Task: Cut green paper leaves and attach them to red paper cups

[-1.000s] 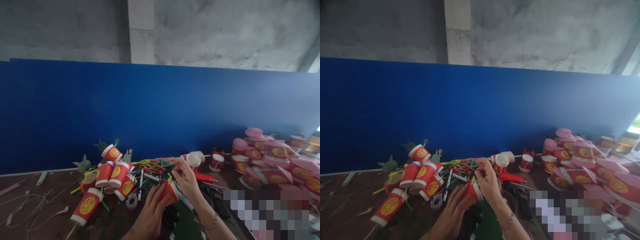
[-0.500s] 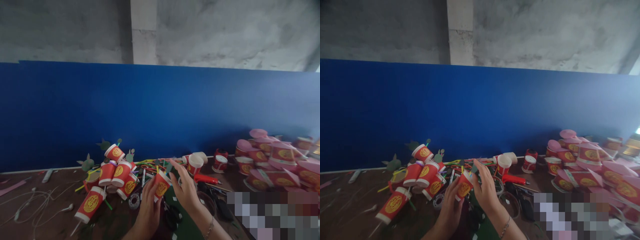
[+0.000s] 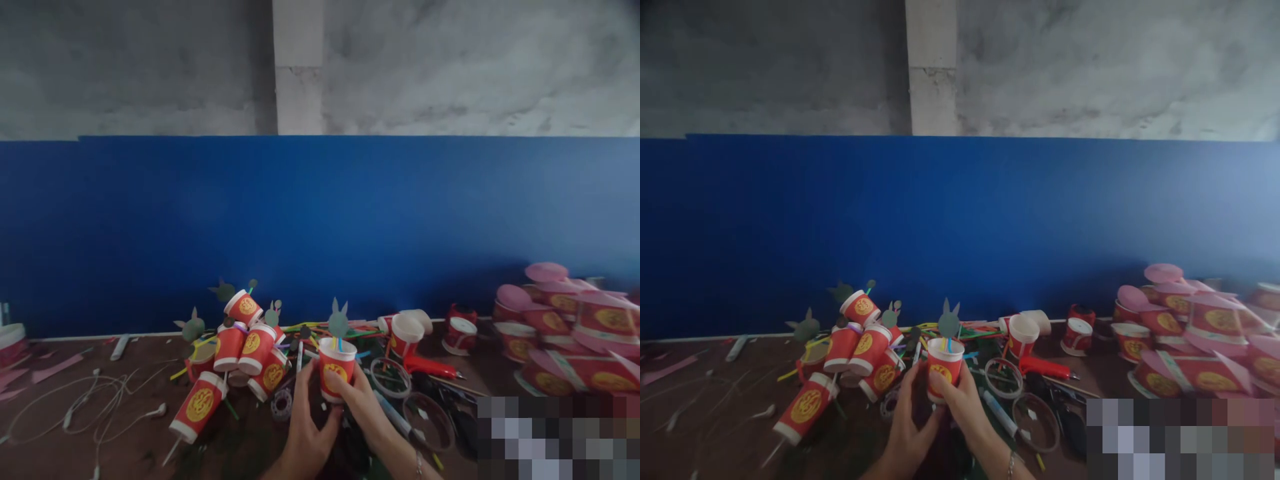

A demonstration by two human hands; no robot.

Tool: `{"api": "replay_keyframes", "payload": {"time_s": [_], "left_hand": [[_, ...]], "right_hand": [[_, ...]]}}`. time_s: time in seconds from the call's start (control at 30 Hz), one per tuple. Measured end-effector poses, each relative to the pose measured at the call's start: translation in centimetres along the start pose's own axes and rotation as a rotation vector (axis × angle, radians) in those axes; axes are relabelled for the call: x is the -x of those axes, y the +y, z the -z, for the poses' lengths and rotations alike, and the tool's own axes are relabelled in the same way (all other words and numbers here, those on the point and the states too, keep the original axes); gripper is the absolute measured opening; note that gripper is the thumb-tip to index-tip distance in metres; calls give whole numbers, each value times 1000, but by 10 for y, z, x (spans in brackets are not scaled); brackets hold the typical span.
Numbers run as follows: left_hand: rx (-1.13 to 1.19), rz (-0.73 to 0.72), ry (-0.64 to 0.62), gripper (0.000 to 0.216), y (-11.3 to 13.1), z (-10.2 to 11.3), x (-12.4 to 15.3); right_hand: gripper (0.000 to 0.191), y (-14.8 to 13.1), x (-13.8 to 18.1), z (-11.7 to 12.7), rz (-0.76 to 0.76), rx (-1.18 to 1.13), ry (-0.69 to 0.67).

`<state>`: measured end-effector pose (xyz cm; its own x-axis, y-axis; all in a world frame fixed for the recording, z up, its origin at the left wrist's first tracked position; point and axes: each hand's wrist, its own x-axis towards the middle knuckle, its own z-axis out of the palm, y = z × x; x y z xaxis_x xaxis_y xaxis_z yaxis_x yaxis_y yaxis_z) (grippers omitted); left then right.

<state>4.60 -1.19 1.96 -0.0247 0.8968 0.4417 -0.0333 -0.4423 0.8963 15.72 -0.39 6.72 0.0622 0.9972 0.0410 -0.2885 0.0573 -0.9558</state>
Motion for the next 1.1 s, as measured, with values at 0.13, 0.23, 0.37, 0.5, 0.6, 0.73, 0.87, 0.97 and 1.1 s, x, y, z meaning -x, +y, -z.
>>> {"api": "replay_keyframes", "payload": {"time_s": [0.13,0.23,0.37,0.5,0.6,0.73,0.87,0.97,1.1], "left_hand": [[332,235,140,57,3,5,-19],[384,345,222,46,5,8,-29],[323,335,247,34,7,10,-31],[202,289,279,34,9,12,-30],[106,234,270,32,13,15,-31],[-115,143,302,30,21,19,-32],[-219,69,311,29,23,21,-32],[-238,49,311,30,21,21,-31],[-203,61,295,29,19,21,-31]], "right_hand": [[46,9,-6,10,123,63,-13],[41,18,-6,14,158,173,-82],[36,25,-2,15,226,370,-74],[36,29,-1,16,305,502,-31],[36,32,0,16,299,554,-26],[38,33,4,14,310,590,-29],[39,35,6,11,328,552,-59],[38,39,5,12,314,513,-67],[37,43,3,15,308,481,-61]]}}
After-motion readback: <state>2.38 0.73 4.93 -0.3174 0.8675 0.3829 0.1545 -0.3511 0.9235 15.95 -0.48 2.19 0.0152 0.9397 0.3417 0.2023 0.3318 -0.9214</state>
